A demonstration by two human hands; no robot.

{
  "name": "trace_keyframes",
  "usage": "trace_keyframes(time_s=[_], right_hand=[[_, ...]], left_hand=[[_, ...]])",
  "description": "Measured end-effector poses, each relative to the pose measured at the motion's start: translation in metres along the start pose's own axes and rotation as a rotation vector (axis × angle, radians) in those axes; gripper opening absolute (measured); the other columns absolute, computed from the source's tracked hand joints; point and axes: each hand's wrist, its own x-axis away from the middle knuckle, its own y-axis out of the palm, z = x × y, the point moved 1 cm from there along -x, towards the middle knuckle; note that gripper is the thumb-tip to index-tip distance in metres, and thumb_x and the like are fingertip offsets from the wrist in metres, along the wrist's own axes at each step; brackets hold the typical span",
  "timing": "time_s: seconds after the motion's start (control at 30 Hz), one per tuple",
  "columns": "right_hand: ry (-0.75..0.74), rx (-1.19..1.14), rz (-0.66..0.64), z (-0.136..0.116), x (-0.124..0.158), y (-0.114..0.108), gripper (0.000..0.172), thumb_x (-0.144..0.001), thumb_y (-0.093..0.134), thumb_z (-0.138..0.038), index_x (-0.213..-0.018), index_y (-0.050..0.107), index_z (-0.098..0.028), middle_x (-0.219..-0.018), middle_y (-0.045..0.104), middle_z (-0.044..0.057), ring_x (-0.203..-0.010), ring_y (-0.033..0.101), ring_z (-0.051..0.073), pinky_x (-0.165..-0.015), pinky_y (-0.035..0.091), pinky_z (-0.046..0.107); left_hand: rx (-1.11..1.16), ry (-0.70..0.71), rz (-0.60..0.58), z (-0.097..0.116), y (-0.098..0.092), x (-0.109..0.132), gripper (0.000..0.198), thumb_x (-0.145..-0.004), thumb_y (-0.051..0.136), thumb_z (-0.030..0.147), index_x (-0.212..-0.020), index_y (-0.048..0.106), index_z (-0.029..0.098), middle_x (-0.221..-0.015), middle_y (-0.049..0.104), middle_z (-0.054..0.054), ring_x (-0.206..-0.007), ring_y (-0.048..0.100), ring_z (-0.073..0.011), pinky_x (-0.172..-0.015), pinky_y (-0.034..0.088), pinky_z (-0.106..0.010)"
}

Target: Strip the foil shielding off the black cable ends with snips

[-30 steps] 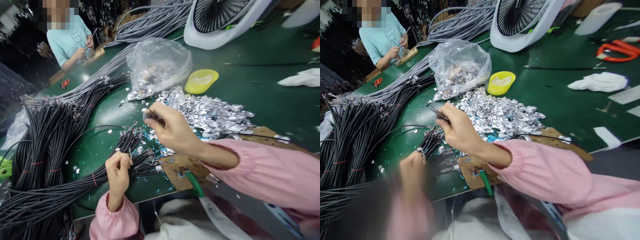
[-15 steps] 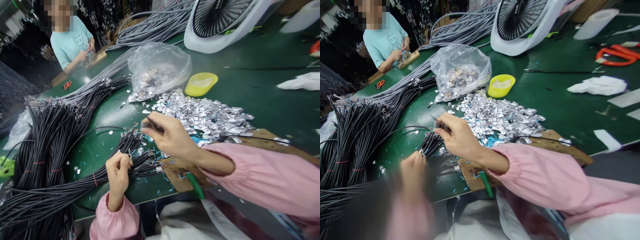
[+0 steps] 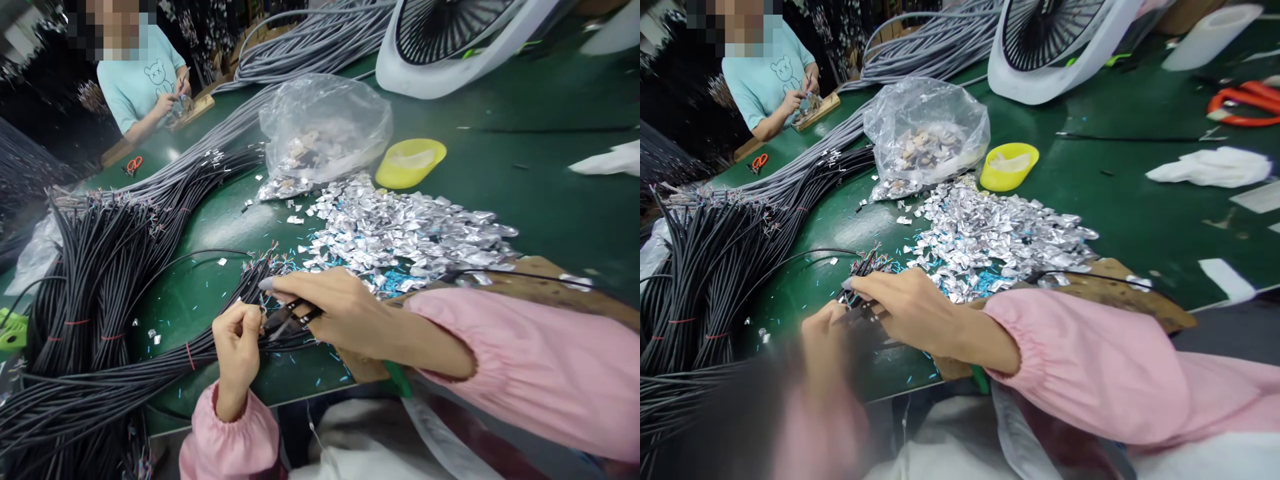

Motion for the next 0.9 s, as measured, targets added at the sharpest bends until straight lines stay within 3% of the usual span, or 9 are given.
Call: trace_keyframes(time_s=[0.1, 0.27, 0.4, 0.67, 0.9], right_hand=[[0.056, 0.035, 0.009, 0.001, 0.002, 0.0, 0.038, -0.069, 0.035, -0.001, -0.092, 0.064, -0.013, -0.076, 0.071, 0.006, -0.058, 0.066, 0.015, -0.048, 0.048, 0.023], [0.135, -0.177, -0.014, 0.001, 0.0, -0.005, 0.037, -0.074, 0.038, -0.003, -0.095, 0.065, -0.014, -0.081, 0.073, 0.006, -0.069, 0.069, 0.014, -0.058, 0.053, 0.021], [0.125, -0.23, -0.014, 0.001, -0.001, -0.006, 0.036, -0.073, 0.038, -0.002, -0.094, 0.065, -0.013, -0.075, 0.072, 0.005, -0.065, 0.068, 0.012, -0.056, 0.052, 0.018], [0.053, 0.092, -0.006, -0.006, 0.007, 0.004, 0.035, -0.072, 0.033, 0.0, -0.091, 0.06, -0.011, -0.071, 0.067, 0.006, -0.057, 0.062, 0.013, -0.047, 0.045, 0.02], [-0.09, 0.374, -0.051, -0.014, 0.015, 0.008, 0.033, -0.08, 0.032, -0.002, -0.1, 0.059, -0.005, -0.076, 0.067, 0.01, -0.054, 0.059, 0.015, -0.045, 0.041, 0.025]], left_hand=[[-0.049, 0.035, -0.002, 0.002, 0.0, 0.0, 0.035, -0.083, 0.046, 0.03, -0.052, 0.05, 0.016, -0.05, 0.048, 0.001, -0.05, 0.043, -0.0102, -0.05, 0.031, -0.023], [-0.032, 0.026, 0.011, 0.003, 0.0, 0.001, 0.036, -0.085, 0.043, 0.03, -0.052, 0.046, 0.016, -0.05, 0.048, 0.001, -0.049, 0.042, -0.01, -0.047, 0.03, -0.022], [-0.003, 0.048, 0.007, 0.004, 0.0, 0.001, 0.035, -0.085, 0.044, 0.026, -0.052, 0.047, 0.016, -0.05, 0.048, 0.002, -0.049, 0.043, -0.0097, -0.048, 0.03, -0.022], [-0.105, 0.11, 0.049, 0.001, 0.008, 0.003, 0.025, -0.081, 0.047, 0.02, -0.058, 0.058, 0.015, -0.053, 0.053, 0.001, -0.051, 0.046, -0.0105, -0.054, 0.033, -0.023], [-0.124, 0.15, 0.041, -0.004, 0.01, 0.004, 0.02, -0.074, 0.044, 0.013, -0.055, 0.052, 0.016, -0.055, 0.05, 0.002, -0.053, 0.043, -0.0101, -0.056, 0.031, -0.023]])
